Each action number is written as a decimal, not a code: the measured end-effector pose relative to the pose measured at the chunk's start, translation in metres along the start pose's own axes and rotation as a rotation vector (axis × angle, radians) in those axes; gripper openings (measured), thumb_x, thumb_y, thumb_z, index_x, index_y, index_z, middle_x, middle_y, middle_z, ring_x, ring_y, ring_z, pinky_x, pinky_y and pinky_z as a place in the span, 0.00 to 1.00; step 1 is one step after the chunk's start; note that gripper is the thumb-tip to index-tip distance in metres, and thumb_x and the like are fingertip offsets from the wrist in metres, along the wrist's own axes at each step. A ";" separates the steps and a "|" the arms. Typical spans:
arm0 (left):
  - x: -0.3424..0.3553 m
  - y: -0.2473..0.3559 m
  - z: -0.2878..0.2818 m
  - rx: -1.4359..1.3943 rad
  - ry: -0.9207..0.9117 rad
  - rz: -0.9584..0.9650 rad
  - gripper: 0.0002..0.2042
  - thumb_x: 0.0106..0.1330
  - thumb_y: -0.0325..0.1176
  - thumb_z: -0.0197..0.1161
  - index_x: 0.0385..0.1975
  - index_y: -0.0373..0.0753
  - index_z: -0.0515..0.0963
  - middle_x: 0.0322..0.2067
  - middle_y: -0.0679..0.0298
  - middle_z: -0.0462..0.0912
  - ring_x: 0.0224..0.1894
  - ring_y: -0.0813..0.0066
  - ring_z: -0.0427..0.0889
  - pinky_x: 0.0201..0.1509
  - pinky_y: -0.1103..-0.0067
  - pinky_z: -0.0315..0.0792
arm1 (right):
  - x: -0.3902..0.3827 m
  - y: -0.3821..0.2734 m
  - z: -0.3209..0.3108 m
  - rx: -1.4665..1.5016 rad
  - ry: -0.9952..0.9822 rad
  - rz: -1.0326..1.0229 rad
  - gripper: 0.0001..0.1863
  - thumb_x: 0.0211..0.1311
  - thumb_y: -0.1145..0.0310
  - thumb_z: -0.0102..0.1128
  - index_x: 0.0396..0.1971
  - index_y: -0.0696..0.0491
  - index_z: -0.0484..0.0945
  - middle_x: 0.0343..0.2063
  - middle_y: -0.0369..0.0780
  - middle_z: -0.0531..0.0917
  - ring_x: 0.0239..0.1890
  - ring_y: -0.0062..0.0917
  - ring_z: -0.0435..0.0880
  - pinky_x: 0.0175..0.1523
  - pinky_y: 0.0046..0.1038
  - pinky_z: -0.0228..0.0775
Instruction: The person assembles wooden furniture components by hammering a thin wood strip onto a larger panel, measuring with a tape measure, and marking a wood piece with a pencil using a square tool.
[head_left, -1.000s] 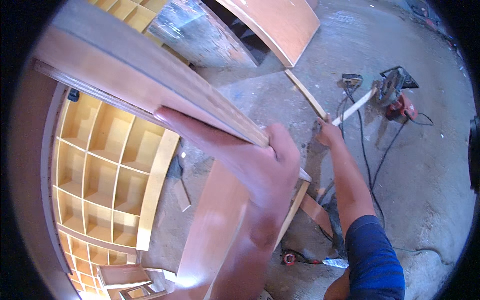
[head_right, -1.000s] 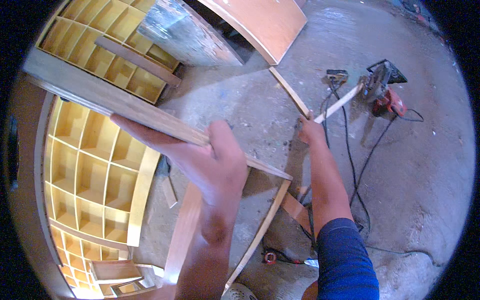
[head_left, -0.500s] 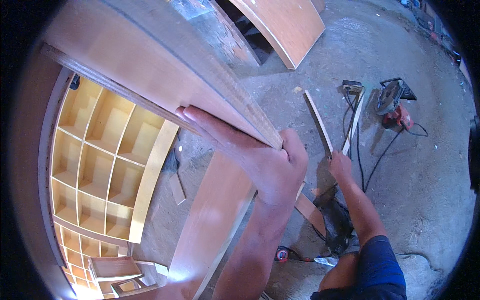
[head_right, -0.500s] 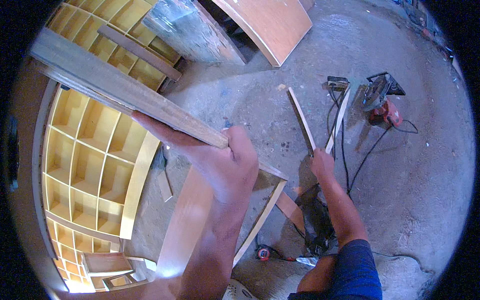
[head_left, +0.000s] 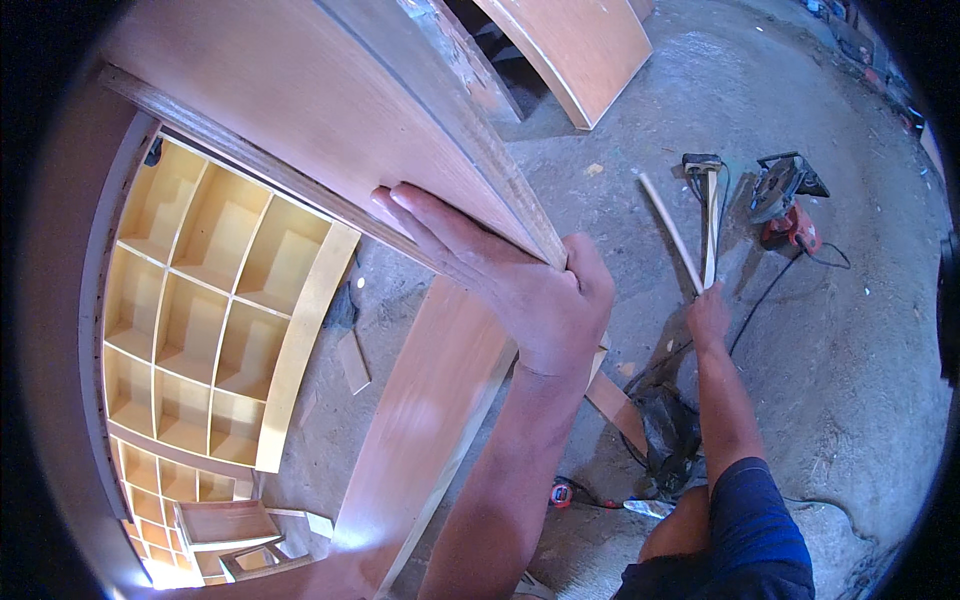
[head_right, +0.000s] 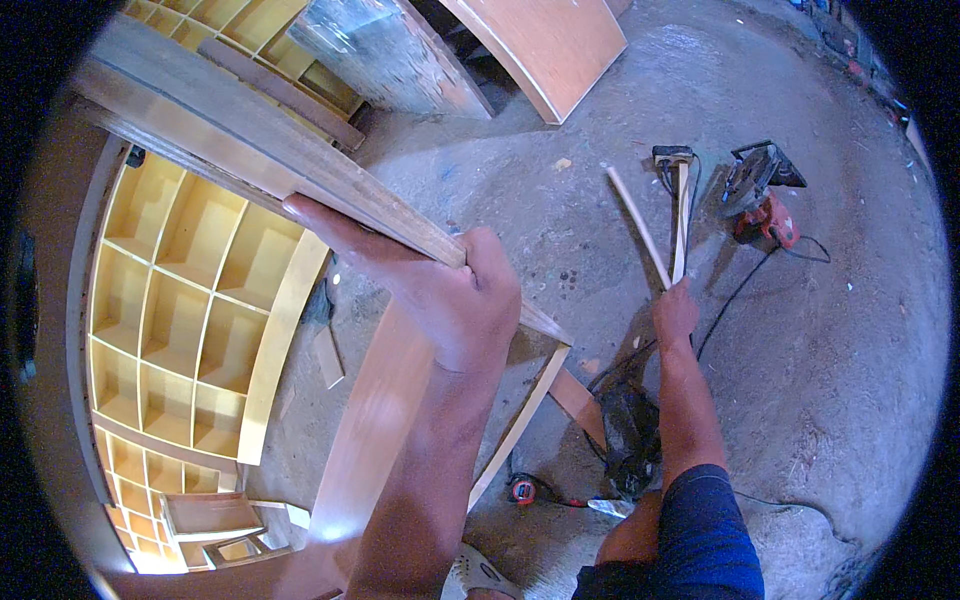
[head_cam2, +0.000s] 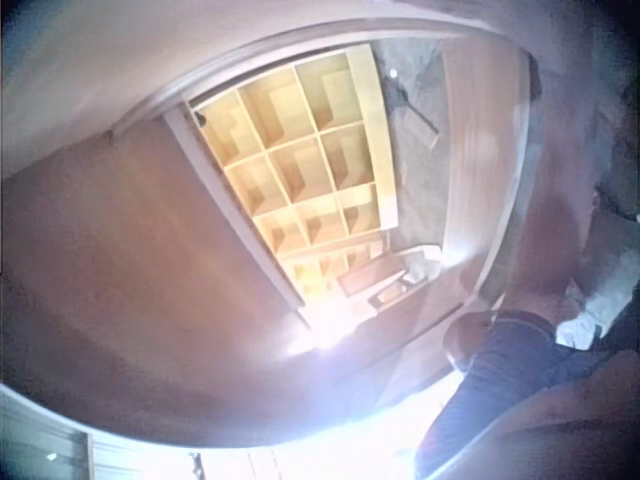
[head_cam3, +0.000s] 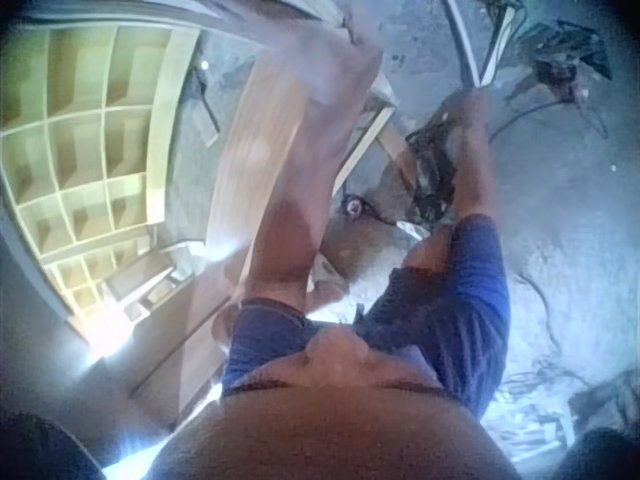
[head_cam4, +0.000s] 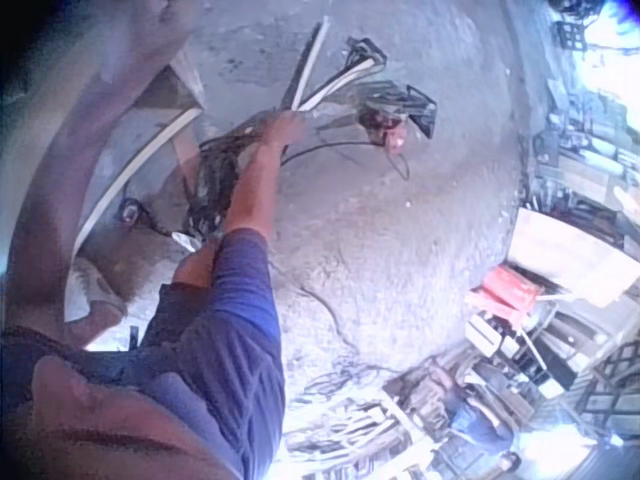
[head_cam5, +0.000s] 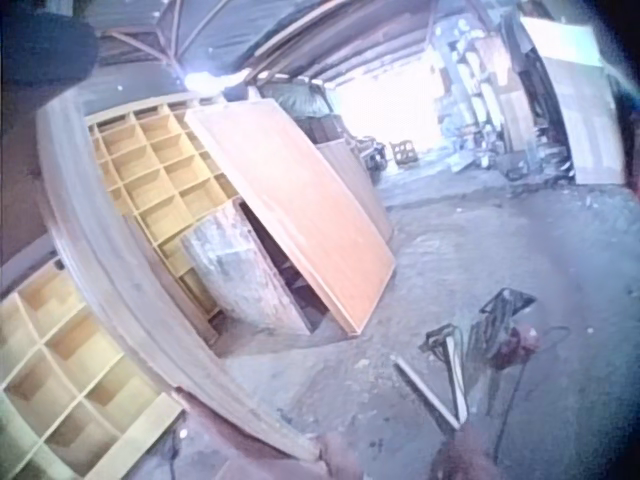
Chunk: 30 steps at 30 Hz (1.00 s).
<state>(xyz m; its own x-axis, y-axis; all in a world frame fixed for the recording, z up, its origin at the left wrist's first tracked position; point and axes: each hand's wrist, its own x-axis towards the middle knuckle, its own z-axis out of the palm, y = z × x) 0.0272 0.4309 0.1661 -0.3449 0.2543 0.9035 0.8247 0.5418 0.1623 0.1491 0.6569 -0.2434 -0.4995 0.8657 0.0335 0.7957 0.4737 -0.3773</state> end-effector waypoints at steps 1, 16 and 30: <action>-0.002 -0.005 0.001 0.014 0.002 0.014 0.56 0.51 0.25 0.58 0.78 0.21 0.28 0.77 0.25 0.32 0.80 0.21 0.32 0.82 0.42 0.33 | 0.000 0.004 0.000 -0.031 0.025 -0.061 0.17 0.69 0.67 0.59 0.51 0.58 0.70 0.35 0.55 0.89 0.38 0.54 0.90 0.45 0.51 0.83; -0.001 0.025 -0.009 0.002 -0.010 -0.116 0.57 0.50 0.27 0.59 0.78 0.22 0.29 0.77 0.25 0.34 0.80 0.24 0.35 0.83 0.44 0.35 | -0.097 -0.050 -0.231 0.974 -0.717 0.157 0.18 0.71 0.62 0.57 0.29 0.61 0.85 0.27 0.42 0.89 0.21 0.24 0.81 0.27 0.31 0.72; -0.016 0.031 -0.026 -0.015 -0.211 -0.242 0.56 0.64 0.40 0.68 0.78 0.21 0.32 0.78 0.28 0.35 0.80 0.27 0.39 0.84 0.46 0.38 | -0.216 -0.061 -0.225 1.356 -0.551 0.230 0.09 0.77 0.66 0.59 0.45 0.57 0.77 0.31 0.37 0.86 0.34 0.23 0.85 0.43 0.29 0.77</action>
<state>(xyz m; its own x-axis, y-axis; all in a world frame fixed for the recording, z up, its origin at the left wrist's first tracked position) 0.0698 0.4227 0.1669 -0.6158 0.2809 0.7361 0.7135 0.5951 0.3698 0.2855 0.4773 -0.0196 -0.7207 0.5827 -0.3755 0.1092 -0.4395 -0.8916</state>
